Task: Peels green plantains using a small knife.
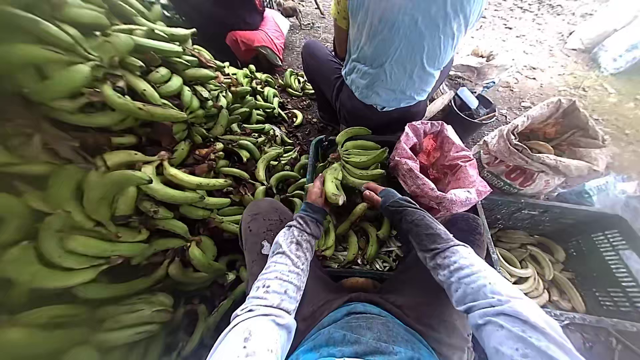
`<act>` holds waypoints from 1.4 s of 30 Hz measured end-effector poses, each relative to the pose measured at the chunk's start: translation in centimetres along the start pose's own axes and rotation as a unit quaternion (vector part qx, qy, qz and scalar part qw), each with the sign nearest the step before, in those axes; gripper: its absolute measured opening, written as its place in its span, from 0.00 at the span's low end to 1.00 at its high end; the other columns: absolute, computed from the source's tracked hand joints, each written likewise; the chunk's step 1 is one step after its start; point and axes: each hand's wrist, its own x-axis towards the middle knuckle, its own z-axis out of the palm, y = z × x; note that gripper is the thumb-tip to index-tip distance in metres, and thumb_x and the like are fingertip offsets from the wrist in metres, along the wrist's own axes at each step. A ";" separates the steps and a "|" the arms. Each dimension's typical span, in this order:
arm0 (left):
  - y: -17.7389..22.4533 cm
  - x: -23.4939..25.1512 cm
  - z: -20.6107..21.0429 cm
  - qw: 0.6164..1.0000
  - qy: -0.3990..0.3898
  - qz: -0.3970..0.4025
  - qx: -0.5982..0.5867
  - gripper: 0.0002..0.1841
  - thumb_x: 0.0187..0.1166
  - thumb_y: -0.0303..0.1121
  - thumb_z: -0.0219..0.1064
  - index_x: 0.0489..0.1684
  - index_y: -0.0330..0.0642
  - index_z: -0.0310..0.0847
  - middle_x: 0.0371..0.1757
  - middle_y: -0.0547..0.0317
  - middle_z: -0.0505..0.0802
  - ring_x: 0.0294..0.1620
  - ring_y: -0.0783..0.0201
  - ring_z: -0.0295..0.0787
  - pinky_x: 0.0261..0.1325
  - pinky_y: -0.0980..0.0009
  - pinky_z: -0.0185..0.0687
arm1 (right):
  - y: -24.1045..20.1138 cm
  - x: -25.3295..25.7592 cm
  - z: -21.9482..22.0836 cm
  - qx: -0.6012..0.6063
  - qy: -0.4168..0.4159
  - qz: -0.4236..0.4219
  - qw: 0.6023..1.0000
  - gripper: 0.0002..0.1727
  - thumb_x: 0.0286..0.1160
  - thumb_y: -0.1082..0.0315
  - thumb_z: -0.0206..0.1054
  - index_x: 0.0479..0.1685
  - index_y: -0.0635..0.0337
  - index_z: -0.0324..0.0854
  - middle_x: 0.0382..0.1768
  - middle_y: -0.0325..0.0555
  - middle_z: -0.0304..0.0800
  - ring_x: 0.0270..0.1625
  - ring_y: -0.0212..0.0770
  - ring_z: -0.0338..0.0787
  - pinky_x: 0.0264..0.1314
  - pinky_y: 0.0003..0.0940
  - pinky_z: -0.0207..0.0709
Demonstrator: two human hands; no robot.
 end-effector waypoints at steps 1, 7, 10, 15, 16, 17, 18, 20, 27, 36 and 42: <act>-0.1 0.2 0.1 1.000 0.001 -0.020 -0.005 0.24 0.95 0.45 0.44 0.70 0.35 0.74 0.57 0.44 0.88 0.52 0.56 0.85 0.56 0.55 0.83 | -1.7 -0.4 -0.5 -0.038 -0.036 0.024 0.998 0.25 0.83 0.57 0.62 0.64 0.72 0.81 0.54 0.64 0.91 0.57 0.50 0.91 0.69 0.50 0.79; -2.2 -2.1 1.9 0.999 0.005 -0.027 -0.020 0.19 0.93 0.44 0.47 0.57 0.39 0.77 0.43 0.52 0.87 0.40 0.61 0.84 0.44 0.61 0.83 | 5.0 0.2 1.3 -0.218 0.093 -0.046 0.971 0.29 0.77 0.42 0.66 0.65 0.54 0.87 0.55 0.58 0.93 0.60 0.60 0.91 0.63 0.68 0.78; -3.2 -4.1 3.1 0.995 0.037 -0.083 -0.037 0.21 0.94 0.47 0.45 0.63 0.38 0.74 0.46 0.48 0.84 0.39 0.57 0.81 0.39 0.60 0.79 | -3.3 0.2 -1.3 -0.317 0.116 0.164 0.927 0.31 0.80 0.44 0.68 0.77 0.51 0.80 0.68 0.71 0.83 0.73 0.73 0.80 0.73 0.74 0.68; -3.6 -1.9 1.4 1.000 -0.005 0.026 -0.010 0.28 0.95 0.50 0.42 0.81 0.38 0.66 0.65 0.43 0.84 0.58 0.55 0.83 0.61 0.57 0.81 | 0.8 1.4 -1.7 -0.111 0.180 0.076 0.974 0.27 0.87 0.52 0.59 0.73 0.64 0.80 0.64 0.69 0.87 0.69 0.62 0.86 0.75 0.60 0.74; -3.2 -0.9 0.8 0.997 0.006 0.072 0.030 0.27 0.96 0.48 0.41 0.80 0.36 0.67 0.63 0.42 0.85 0.57 0.57 0.84 0.62 0.58 0.82 | 2.2 1.2 -0.7 -0.066 0.149 0.008 0.987 0.26 0.86 0.52 0.58 0.68 0.65 0.82 0.58 0.65 0.91 0.62 0.55 0.91 0.70 0.56 0.80; -2.5 -0.1 0.4 0.991 0.018 0.118 0.065 0.27 0.96 0.46 0.42 0.82 0.35 0.67 0.67 0.41 0.85 0.61 0.58 0.85 0.67 0.59 0.80 | 3.3 0.8 0.3 -0.041 0.109 -0.042 0.992 0.26 0.85 0.50 0.59 0.65 0.65 0.84 0.54 0.60 0.93 0.57 0.50 0.93 0.66 0.52 0.83; -1.8 0.6 0.0 0.983 0.022 0.160 0.087 0.26 0.96 0.43 0.44 0.84 0.35 0.66 0.72 0.39 0.83 0.67 0.59 0.83 0.73 0.60 0.77 | 2.9 0.2 0.9 -0.041 0.054 -0.062 0.996 0.27 0.85 0.49 0.59 0.65 0.65 0.85 0.56 0.59 0.93 0.59 0.49 0.93 0.69 0.52 0.81; -1.1 1.3 0.0 0.972 0.020 0.213 0.095 0.25 0.96 0.40 0.45 0.84 0.35 0.65 0.76 0.42 0.81 0.72 0.65 0.80 0.77 0.67 0.73 | 1.2 -0.8 1.5 -0.049 -0.024 -0.048 0.997 0.29 0.85 0.51 0.59 0.68 0.68 0.83 0.63 0.63 0.89 0.69 0.55 0.87 0.79 0.55 0.73; -3.8 -2.9 1.5 0.966 -0.142 -0.063 0.209 0.27 0.96 0.50 0.42 0.81 0.40 0.68 0.56 0.42 0.88 0.45 0.56 0.85 0.51 0.58 0.83 | -2.9 0.5 -2.9 -0.276 0.179 0.168 0.929 0.30 0.82 0.44 0.65 0.79 0.48 0.78 0.69 0.66 0.83 0.74 0.68 0.80 0.76 0.69 0.67; -0.4 2.5 -0.2 0.937 0.168 0.304 0.043 0.28 0.96 0.31 0.42 0.93 0.32 0.44 0.89 0.36 0.64 0.84 0.63 0.68 0.85 0.73 0.60 | -0.2 -1.3 5.1 -0.190 0.079 0.019 0.978 0.31 0.83 0.38 0.56 0.72 0.48 0.84 0.56 0.61 0.92 0.61 0.65 0.89 0.64 0.72 0.75; -0.9 -1.6 0.2 0.959 -0.153 0.014 0.237 0.24 0.96 0.37 0.46 0.86 0.35 0.61 0.73 0.36 0.82 0.71 0.52 0.81 0.77 0.54 0.73 | -3.9 1.2 -0.5 -0.254 0.082 0.207 0.941 0.30 0.88 0.43 0.56 0.82 0.47 0.75 0.71 0.68 0.82 0.77 0.70 0.78 0.77 0.73 0.64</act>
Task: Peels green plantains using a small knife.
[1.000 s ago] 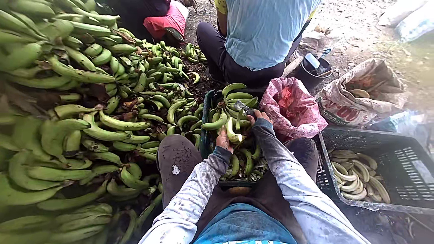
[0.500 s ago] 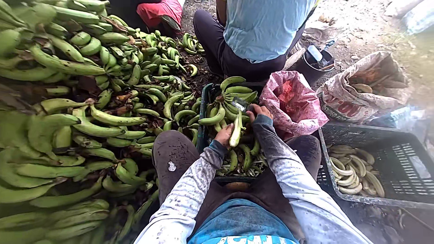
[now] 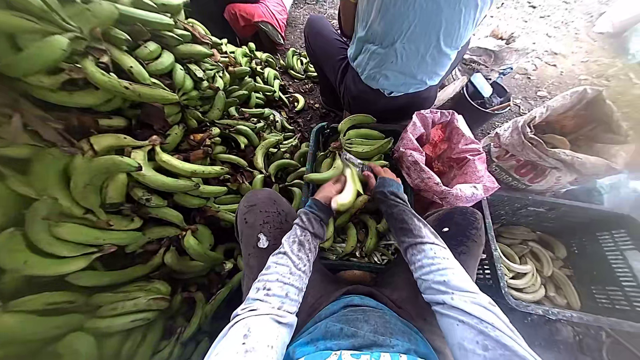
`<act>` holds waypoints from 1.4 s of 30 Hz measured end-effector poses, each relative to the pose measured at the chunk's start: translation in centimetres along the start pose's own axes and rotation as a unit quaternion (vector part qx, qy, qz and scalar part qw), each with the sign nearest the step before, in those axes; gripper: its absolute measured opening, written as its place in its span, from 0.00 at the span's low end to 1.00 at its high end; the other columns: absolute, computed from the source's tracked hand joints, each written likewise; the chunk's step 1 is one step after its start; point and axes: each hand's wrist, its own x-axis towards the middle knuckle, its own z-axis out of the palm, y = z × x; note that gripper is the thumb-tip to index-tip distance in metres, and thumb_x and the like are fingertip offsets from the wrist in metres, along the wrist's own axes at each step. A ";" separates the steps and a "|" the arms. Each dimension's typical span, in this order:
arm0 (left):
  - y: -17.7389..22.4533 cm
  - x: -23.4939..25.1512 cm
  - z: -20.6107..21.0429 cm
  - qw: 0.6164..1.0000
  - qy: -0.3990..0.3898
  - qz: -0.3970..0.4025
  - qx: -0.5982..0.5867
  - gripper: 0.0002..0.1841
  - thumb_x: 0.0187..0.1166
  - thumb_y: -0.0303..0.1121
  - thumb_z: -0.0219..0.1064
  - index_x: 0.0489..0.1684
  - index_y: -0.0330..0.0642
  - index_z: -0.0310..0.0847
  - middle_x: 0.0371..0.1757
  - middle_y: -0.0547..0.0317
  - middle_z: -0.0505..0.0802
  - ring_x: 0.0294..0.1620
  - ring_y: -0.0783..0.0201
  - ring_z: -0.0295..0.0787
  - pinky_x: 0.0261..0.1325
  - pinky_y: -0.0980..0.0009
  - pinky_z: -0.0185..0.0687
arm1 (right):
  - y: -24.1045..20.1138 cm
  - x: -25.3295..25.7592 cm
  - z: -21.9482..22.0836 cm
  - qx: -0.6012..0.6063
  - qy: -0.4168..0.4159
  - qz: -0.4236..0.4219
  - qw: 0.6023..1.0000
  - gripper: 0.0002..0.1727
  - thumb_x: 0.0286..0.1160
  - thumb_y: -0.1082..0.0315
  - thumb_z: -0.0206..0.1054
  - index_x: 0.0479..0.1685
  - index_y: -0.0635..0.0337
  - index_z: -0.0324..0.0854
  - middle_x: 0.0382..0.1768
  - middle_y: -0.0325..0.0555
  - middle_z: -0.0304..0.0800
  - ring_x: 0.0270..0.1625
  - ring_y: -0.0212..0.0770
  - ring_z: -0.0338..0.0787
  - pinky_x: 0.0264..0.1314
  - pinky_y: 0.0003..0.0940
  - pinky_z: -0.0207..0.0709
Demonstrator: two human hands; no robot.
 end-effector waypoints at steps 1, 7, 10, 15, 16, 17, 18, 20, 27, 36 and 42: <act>-0.5 0.1 0.1 0.997 -0.072 -0.025 0.032 0.25 0.95 0.37 0.48 0.89 0.38 0.59 0.76 0.37 0.81 0.74 0.51 0.81 0.79 0.54 0.71 | 0.7 1.0 0.0 0.027 0.003 0.036 0.999 0.29 0.90 0.43 0.54 0.83 0.47 0.74 0.74 0.67 0.79 0.80 0.68 0.75 0.80 0.71 0.61; -0.3 2.7 0.4 0.933 0.311 0.060 -0.171 0.30 0.95 0.43 0.49 0.89 0.33 0.51 0.77 0.33 0.77 0.74 0.50 0.78 0.77 0.55 0.74 | 0.8 -1.1 4.3 0.066 0.041 -0.065 0.995 0.32 0.83 0.39 0.56 0.75 0.49 0.82 0.63 0.65 0.89 0.69 0.70 0.84 0.72 0.76 0.68; 0.0 4.2 -1.1 0.847 0.491 0.097 -0.180 0.36 0.93 0.37 0.54 0.92 0.30 0.36 0.85 0.32 0.68 0.83 0.54 0.70 0.84 0.66 0.65 | -1.9 -3.9 4.7 0.034 -0.006 -0.057 0.998 0.30 0.84 0.42 0.61 0.77 0.48 0.81 0.63 0.65 0.88 0.68 0.67 0.84 0.71 0.72 0.69; 0.5 2.7 0.3 0.902 0.386 0.082 -0.176 0.28 0.95 0.41 0.48 0.87 0.32 0.53 0.73 0.34 0.80 0.70 0.53 0.81 0.74 0.58 0.76 | -2.6 -3.4 2.5 -0.011 0.003 -0.034 0.999 0.30 0.87 0.42 0.57 0.82 0.44 0.76 0.65 0.68 0.85 0.70 0.69 0.83 0.72 0.71 0.68; 0.4 2.2 0.4 0.931 0.310 0.081 -0.176 0.26 0.96 0.41 0.46 0.85 0.33 0.56 0.70 0.35 0.81 0.66 0.54 0.82 0.71 0.56 0.78 | -2.0 -2.8 2.4 -0.009 0.021 -0.039 0.999 0.30 0.87 0.42 0.57 0.81 0.45 0.77 0.66 0.68 0.85 0.71 0.69 0.82 0.73 0.72 0.67; 0.4 1.6 0.2 0.959 0.228 0.076 -0.152 0.26 0.96 0.41 0.45 0.84 0.32 0.58 0.68 0.35 0.82 0.63 0.54 0.83 0.69 0.56 0.79 | -1.5 -2.1 2.1 -0.003 0.030 -0.044 0.999 0.30 0.87 0.42 0.56 0.81 0.46 0.77 0.67 0.68 0.85 0.72 0.70 0.81 0.74 0.72 0.66; 0.4 1.0 -0.3 0.983 0.140 0.067 -0.097 0.26 0.96 0.41 0.44 0.84 0.32 0.60 0.68 0.35 0.83 0.64 0.53 0.83 0.70 0.54 0.77 | -1.0 -1.5 1.6 -0.003 0.030 -0.046 0.998 0.30 0.88 0.43 0.55 0.82 0.46 0.76 0.68 0.69 0.84 0.73 0.70 0.80 0.75 0.72 0.64; 0.2 0.2 -1.8 0.995 -0.036 0.065 0.072 0.25 0.95 0.41 0.46 0.84 0.36 0.64 0.68 0.37 0.86 0.65 0.52 0.86 0.71 0.52 0.79 | 0.0 -0.6 0.4 -0.019 0.010 -0.053 0.998 0.30 0.89 0.43 0.53 0.83 0.45 0.75 0.69 0.68 0.83 0.74 0.70 0.79 0.75 0.72 0.64; -0.8 0.5 -2.2 0.935 -0.191 0.024 0.298 0.31 0.92 0.35 0.55 0.93 0.36 0.50 0.80 0.32 0.77 0.79 0.38 0.76 0.82 0.41 0.65 | 0.1 -1.0 -1.0 -0.045 0.000 -0.046 0.998 0.29 0.89 0.43 0.55 0.81 0.44 0.77 0.68 0.63 0.85 0.75 0.66 0.80 0.77 0.70 0.63; -0.6 3.2 -1.8 0.863 0.240 -0.072 -0.438 0.17 0.93 0.47 0.43 0.51 0.45 0.70 0.32 0.59 0.79 0.24 0.69 0.76 0.27 0.73 0.75 | -1.9 -5.8 4.4 -0.009 0.125 -0.198 0.972 0.28 0.73 0.46 0.72 0.68 0.51 0.89 0.55 0.65 0.91 0.59 0.68 0.88 0.63 0.68 0.74; -0.1 1.7 0.4 0.904 0.177 0.008 -0.389 0.15 0.93 0.43 0.47 0.49 0.42 0.75 0.33 0.60 0.85 0.31 0.69 0.83 0.37 0.69 0.83 | -1.9 -3.3 2.0 0.017 0.021 -0.084 0.996 0.29 0.84 0.47 0.62 0.79 0.50 0.78 0.66 0.67 0.85 0.71 0.69 0.82 0.73 0.71 0.68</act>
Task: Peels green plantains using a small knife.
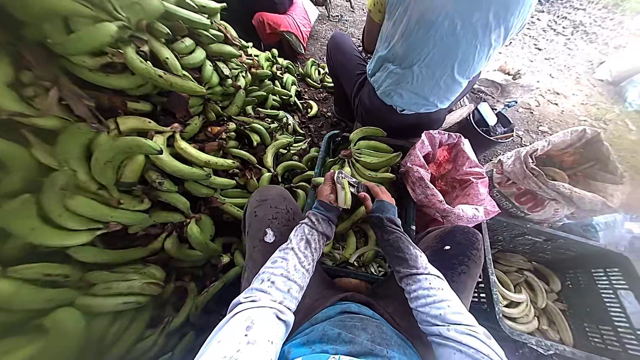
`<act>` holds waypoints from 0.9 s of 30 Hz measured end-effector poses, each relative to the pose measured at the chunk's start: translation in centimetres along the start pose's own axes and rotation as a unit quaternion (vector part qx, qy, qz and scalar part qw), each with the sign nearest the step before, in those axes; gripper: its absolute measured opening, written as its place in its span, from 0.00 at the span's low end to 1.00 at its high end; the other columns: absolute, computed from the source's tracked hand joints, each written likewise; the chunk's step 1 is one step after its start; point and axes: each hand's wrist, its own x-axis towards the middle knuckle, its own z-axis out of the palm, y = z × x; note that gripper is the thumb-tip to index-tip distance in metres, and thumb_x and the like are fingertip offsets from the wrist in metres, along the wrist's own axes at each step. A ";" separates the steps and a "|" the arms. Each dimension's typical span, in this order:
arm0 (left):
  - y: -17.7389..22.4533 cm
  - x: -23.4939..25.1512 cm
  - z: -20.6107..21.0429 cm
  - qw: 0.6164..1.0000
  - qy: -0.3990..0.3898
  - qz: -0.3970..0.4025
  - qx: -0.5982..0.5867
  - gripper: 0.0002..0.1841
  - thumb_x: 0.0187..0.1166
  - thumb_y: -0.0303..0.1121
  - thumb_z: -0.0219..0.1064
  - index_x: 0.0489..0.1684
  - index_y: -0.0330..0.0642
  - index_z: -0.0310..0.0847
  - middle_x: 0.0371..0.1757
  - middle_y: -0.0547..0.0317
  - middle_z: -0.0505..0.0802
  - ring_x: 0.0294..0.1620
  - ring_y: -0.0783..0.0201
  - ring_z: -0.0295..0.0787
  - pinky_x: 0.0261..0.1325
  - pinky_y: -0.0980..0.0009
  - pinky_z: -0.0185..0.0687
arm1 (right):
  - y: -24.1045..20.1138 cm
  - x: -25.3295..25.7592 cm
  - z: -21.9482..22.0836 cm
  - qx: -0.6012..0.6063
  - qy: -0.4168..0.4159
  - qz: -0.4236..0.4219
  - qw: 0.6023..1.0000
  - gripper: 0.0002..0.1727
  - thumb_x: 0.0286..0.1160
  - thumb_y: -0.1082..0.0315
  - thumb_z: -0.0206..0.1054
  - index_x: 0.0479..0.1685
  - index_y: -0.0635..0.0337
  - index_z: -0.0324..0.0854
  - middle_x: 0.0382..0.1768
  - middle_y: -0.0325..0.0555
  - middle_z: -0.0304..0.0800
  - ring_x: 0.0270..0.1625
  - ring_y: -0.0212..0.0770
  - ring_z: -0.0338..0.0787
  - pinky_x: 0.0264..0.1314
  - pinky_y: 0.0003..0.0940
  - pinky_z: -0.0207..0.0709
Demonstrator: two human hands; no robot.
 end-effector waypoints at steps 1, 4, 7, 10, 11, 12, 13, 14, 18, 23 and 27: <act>0.3 0.0 0.0 1.000 -0.026 -0.007 0.005 0.15 0.93 0.42 0.47 0.50 0.42 0.75 0.33 0.59 0.86 0.33 0.68 0.85 0.39 0.67 0.84 | 0.1 0.1 -0.1 -0.005 0.007 0.009 1.000 0.28 0.84 0.47 0.64 0.79 0.50 0.79 0.67 0.65 0.84 0.72 0.67 0.81 0.74 0.70 0.67; 1.1 -0.6 -0.1 0.991 -0.017 -0.015 0.131 0.21 0.94 0.46 0.48 0.58 0.35 0.77 0.44 0.50 0.87 0.42 0.62 0.84 0.50 0.61 0.83 | 0.0 -0.4 -0.2 -0.043 0.043 0.000 0.998 0.27 0.80 0.48 0.68 0.76 0.47 0.82 0.64 0.64 0.87 0.69 0.66 0.83 0.73 0.69 0.67; 0.6 -1.3 -0.9 0.937 -0.075 0.027 0.340 0.30 0.94 0.54 0.44 0.74 0.37 0.76 0.63 0.36 0.87 0.62 0.45 0.85 0.67 0.44 0.77 | 1.7 1.0 -0.5 -0.031 0.023 0.023 0.999 0.28 0.86 0.45 0.59 0.79 0.47 0.79 0.67 0.65 0.85 0.72 0.69 0.81 0.74 0.71 0.67; 1.0 -2.2 -1.4 0.848 -0.286 0.055 0.444 0.27 0.96 0.43 0.42 0.88 0.38 0.62 0.75 0.36 0.82 0.71 0.47 0.83 0.75 0.49 0.75 | 6.8 5.3 1.7 0.150 0.002 0.086 0.985 0.26 0.91 0.55 0.51 0.72 0.65 0.80 0.65 0.68 0.86 0.72 0.62 0.83 0.80 0.59 0.69; 1.2 -2.2 -1.4 0.821 -0.338 0.052 0.458 0.26 0.96 0.39 0.43 0.89 0.36 0.60 0.79 0.37 0.79 0.75 0.49 0.80 0.79 0.51 0.71 | 7.8 6.1 2.1 0.221 0.016 0.098 0.970 0.24 0.91 0.60 0.51 0.67 0.73 0.81 0.61 0.71 0.87 0.67 0.58 0.85 0.78 0.52 0.72; 1.3 -2.2 -1.4 0.809 -0.358 0.047 0.464 0.26 0.96 0.38 0.42 0.89 0.36 0.60 0.81 0.39 0.78 0.76 0.50 0.79 0.80 0.53 0.70 | 8.0 6.2 2.2 0.260 0.037 0.091 0.961 0.24 0.91 0.63 0.50 0.63 0.78 0.81 0.58 0.72 0.87 0.63 0.56 0.86 0.75 0.47 0.75; 1.3 -2.1 -1.5 0.816 -0.345 0.049 0.462 0.26 0.96 0.38 0.41 0.87 0.36 0.63 0.79 0.39 0.80 0.73 0.50 0.81 0.77 0.53 0.72 | 7.3 5.4 1.5 0.263 0.039 0.079 0.961 0.25 0.92 0.63 0.49 0.65 0.79 0.79 0.60 0.74 0.85 0.66 0.58 0.84 0.76 0.49 0.71; 1.2 -1.8 -1.6 0.838 -0.303 0.054 0.450 0.25 0.96 0.39 0.41 0.84 0.35 0.68 0.73 0.38 0.84 0.67 0.50 0.85 0.72 0.52 0.76 | 6.5 4.4 0.8 0.224 0.026 0.049 0.973 0.26 0.90 0.60 0.50 0.69 0.76 0.78 0.63 0.74 0.85 0.70 0.61 0.83 0.79 0.55 0.69; 2.3 -0.3 -1.1 0.975 -0.087 -0.069 0.194 0.22 0.95 0.43 0.45 0.59 0.33 0.78 0.40 0.53 0.88 0.36 0.68 0.83 0.44 0.70 0.82 | 1.7 -1.3 -0.1 0.008 0.019 -0.113 0.993 0.29 0.76 0.47 0.70 0.69 0.59 0.85 0.57 0.66 0.90 0.63 0.68 0.87 0.68 0.69 0.74; 3.4 -0.3 -0.9 0.983 -0.065 -0.169 0.042 0.21 0.93 0.45 0.40 0.37 0.43 0.74 0.19 0.60 0.82 0.14 0.68 0.78 0.16 0.75 0.76 | 1.5 -2.4 1.7 -0.045 0.141 -0.232 0.961 0.26 0.67 0.44 0.75 0.57 0.53 0.93 0.47 0.61 0.91 0.50 0.64 0.89 0.60 0.66 0.76; 1.0 -3.3 0.2 0.990 -0.123 -0.047 0.044 0.15 0.95 0.37 0.42 0.50 0.44 0.76 0.32 0.65 0.86 0.30 0.75 0.84 0.35 0.77 0.83 | 0.7 0.1 -0.2 0.018 0.019 0.013 1.000 0.28 0.83 0.51 0.65 0.76 0.59 0.79 0.67 0.69 0.84 0.72 0.70 0.81 0.75 0.70 0.67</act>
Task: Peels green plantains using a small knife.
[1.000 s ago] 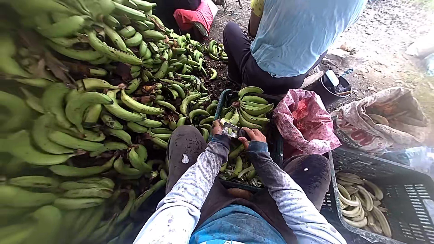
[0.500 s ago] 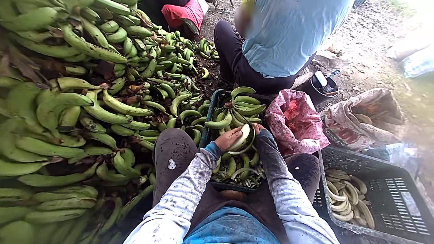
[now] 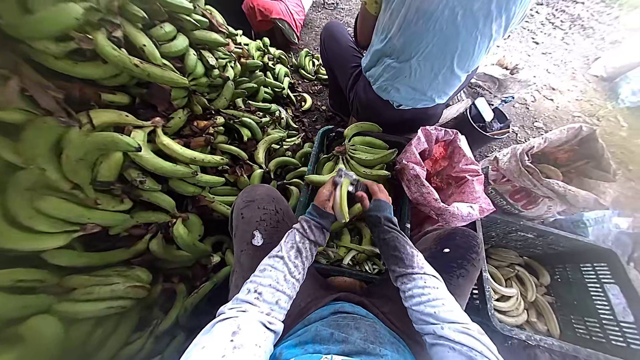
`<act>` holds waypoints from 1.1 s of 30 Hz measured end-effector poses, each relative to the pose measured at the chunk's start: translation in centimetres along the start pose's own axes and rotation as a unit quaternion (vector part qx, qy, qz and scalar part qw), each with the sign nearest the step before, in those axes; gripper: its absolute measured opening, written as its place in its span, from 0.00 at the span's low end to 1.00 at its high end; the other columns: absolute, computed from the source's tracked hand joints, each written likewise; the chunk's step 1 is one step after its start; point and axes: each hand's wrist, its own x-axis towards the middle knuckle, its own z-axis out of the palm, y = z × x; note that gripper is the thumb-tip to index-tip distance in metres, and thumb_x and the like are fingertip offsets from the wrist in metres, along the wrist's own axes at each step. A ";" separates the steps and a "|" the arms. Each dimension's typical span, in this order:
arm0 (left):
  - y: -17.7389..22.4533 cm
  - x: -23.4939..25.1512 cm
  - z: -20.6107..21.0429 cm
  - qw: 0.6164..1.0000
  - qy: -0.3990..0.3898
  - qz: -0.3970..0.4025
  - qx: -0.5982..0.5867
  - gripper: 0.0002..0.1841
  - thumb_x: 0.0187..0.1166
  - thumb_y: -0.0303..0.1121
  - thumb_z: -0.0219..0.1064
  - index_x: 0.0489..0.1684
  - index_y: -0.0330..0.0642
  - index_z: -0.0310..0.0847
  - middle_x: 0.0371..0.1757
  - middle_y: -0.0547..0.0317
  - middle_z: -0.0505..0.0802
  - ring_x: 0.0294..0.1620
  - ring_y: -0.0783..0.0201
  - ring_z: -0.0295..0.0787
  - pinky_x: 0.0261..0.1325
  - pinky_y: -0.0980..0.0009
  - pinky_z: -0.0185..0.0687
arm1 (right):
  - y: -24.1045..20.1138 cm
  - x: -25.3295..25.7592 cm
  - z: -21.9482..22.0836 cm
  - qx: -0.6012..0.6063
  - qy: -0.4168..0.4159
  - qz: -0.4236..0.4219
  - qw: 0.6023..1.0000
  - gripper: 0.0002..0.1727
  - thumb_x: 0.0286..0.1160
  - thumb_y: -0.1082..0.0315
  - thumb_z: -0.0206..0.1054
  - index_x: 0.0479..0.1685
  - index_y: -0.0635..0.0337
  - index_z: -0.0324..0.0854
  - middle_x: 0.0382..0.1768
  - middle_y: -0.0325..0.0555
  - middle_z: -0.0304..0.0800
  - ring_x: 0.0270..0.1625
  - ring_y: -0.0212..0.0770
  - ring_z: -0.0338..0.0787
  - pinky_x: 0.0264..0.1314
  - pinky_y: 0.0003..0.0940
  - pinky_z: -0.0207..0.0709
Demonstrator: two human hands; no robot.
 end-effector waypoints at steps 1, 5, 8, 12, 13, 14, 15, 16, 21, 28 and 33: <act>-0.4 0.2 0.3 1.000 0.010 -0.009 0.007 0.15 0.94 0.38 0.45 0.48 0.43 0.78 0.29 0.63 0.86 0.26 0.73 0.83 0.29 0.77 0.81 | 0.2 1.0 -0.2 0.049 -0.015 0.071 0.996 0.28 0.88 0.52 0.60 0.79 0.60 0.75 0.72 0.71 0.79 0.77 0.70 0.76 0.79 0.70 0.64; -0.2 1.1 -1.1 1.000 0.025 -0.012 -0.003 0.15 0.90 0.40 0.46 0.44 0.45 0.79 0.30 0.59 0.88 0.27 0.67 0.86 0.29 0.71 0.83 | 3.2 3.4 0.9 0.237 -0.012 0.117 0.964 0.27 0.93 0.59 0.47 0.76 0.74 0.72 0.70 0.75 0.79 0.74 0.64 0.79 0.81 0.58 0.67; 1.0 2.2 -2.9 1.000 0.016 -0.009 -0.013 0.18 0.92 0.39 0.42 0.40 0.44 0.77 0.23 0.60 0.87 0.19 0.69 0.83 0.21 0.76 0.80 | 4.3 1.7 0.6 0.126 -0.045 -0.149 0.980 0.29 0.84 0.50 0.59 0.68 0.68 0.82 0.58 0.66 0.89 0.63 0.59 0.88 0.72 0.59 0.77; 1.6 2.4 -2.9 0.998 0.007 -0.057 -0.016 0.19 0.91 0.40 0.40 0.38 0.45 0.76 0.21 0.60 0.85 0.15 0.69 0.80 0.18 0.76 0.77 | 6.2 1.4 3.0 -0.006 0.058 -0.332 0.941 0.36 0.74 0.26 0.55 0.57 0.42 0.93 0.44 0.49 0.93 0.47 0.51 0.91 0.51 0.57 0.80; 0.9 2.0 -2.6 1.000 0.000 -0.024 0.005 0.16 0.91 0.36 0.42 0.42 0.44 0.76 0.24 0.61 0.86 0.20 0.71 0.82 0.23 0.77 0.79 | 5.1 1.0 2.1 -0.025 0.060 -0.309 0.949 0.33 0.74 0.30 0.60 0.58 0.45 0.93 0.45 0.54 0.92 0.48 0.56 0.91 0.53 0.61 0.79; 0.1 1.4 -2.5 0.998 -0.022 0.029 0.046 0.13 0.92 0.32 0.43 0.50 0.42 0.75 0.31 0.62 0.87 0.28 0.73 0.84 0.34 0.77 0.83 | 3.7 0.6 0.8 -0.039 0.059 -0.266 0.961 0.31 0.73 0.36 0.64 0.61 0.50 0.92 0.49 0.60 0.92 0.52 0.63 0.90 0.57 0.67 0.77; -0.9 0.9 -2.4 0.993 -0.041 0.080 0.076 0.12 0.92 0.28 0.44 0.56 0.38 0.74 0.36 0.61 0.88 0.34 0.74 0.85 0.42 0.76 0.85 | 2.4 0.3 -0.3 -0.049 0.064 -0.213 0.974 0.29 0.74 0.41 0.68 0.64 0.52 0.90 0.53 0.64 0.90 0.57 0.68 0.88 0.64 0.70 0.74; -1.7 0.6 -2.3 0.987 -0.059 0.112 0.094 0.14 0.92 0.29 0.44 0.61 0.35 0.73 0.40 0.59 0.87 0.37 0.74 0.84 0.44 0.76 0.84 | 1.6 0.4 -1.2 -0.048 0.079 -0.155 0.984 0.29 0.74 0.44 0.71 0.68 0.53 0.87 0.58 0.67 0.88 0.62 0.70 0.86 0.69 0.71 0.70; -1.8 0.6 -1.2 1.000 -0.021 0.001 -0.005 0.19 0.90 0.42 0.42 0.33 0.49 0.78 0.19 0.66 0.84 0.15 0.75 0.80 0.19 0.81 0.76 | 1.9 2.1 -3.0 0.073 0.149 0.044 0.985 0.31 0.82 0.46 0.62 0.76 0.57 0.80 0.66 0.68 0.83 0.72 0.69 0.79 0.71 0.71 0.65; -1.3 2.6 -2.5 0.999 0.021 0.027 0.029 0.23 0.94 0.49 0.36 0.45 0.48 0.77 0.24 0.64 0.85 0.20 0.71 0.80 0.22 0.76 0.78 | 2.9 1.5 -6.3 0.266 0.158 0.111 0.945 0.28 0.89 0.59 0.52 0.75 0.75 0.74 0.64 0.69 0.84 0.67 0.51 0.83 0.76 0.45 0.71; -3.3 3.2 -3.2 0.964 0.241 0.048 0.103 0.27 0.93 0.47 0.52 0.77 0.34 0.72 0.74 0.40 0.83 0.74 0.50 0.80 0.75 0.48 0.75 | 4.6 1.0 -10.7 0.517 0.233 0.217 0.795 0.36 0.95 0.47 0.22 0.70 0.63 0.70 0.25 0.39 0.76 0.19 0.32 0.76 0.25 0.27 0.76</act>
